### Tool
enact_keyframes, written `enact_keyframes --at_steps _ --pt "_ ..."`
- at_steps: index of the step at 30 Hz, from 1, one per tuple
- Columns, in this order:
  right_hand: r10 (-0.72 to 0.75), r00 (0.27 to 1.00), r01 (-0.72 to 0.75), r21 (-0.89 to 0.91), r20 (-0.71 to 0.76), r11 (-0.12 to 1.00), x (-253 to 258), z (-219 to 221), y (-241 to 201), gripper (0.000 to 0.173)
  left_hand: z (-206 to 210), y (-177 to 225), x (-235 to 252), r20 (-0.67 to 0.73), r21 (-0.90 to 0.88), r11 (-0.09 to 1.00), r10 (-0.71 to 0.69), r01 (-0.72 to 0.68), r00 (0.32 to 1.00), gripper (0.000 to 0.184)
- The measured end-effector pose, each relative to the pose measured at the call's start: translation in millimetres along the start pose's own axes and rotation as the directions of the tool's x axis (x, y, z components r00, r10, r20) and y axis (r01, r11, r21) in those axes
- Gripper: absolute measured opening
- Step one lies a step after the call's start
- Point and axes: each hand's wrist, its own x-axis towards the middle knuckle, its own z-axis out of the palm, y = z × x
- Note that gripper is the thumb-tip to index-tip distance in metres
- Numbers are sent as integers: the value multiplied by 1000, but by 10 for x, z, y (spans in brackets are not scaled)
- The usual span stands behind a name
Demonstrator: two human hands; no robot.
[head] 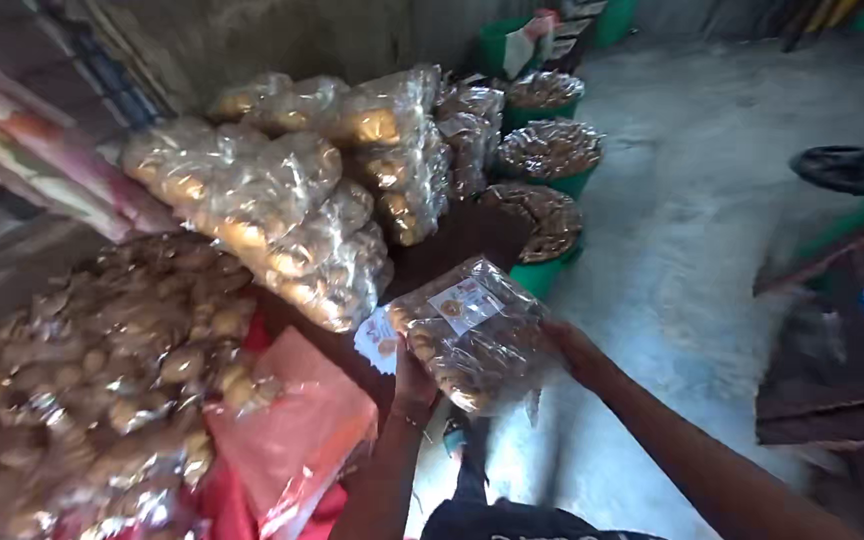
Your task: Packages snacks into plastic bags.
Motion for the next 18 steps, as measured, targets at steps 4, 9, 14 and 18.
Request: enact_keyframes --at_steps 4,9,14,18 --pt "-159 979 149 -82 -128 985 868 -81 -285 67 105 90 523 -73 535 843 111 -55 991 42" --pt "-190 930 215 45 -315 976 1141 288 -165 87 377 378 589 373 857 212 371 -469 850 56" --pt "-65 889 184 226 -453 957 1136 649 -112 79 876 319 1430 460 870 -251 103 -425 882 67" --pt "-57 888 171 214 -456 962 1404 664 -249 78 1135 262 1915 386 779 -519 -47 -353 921 77"
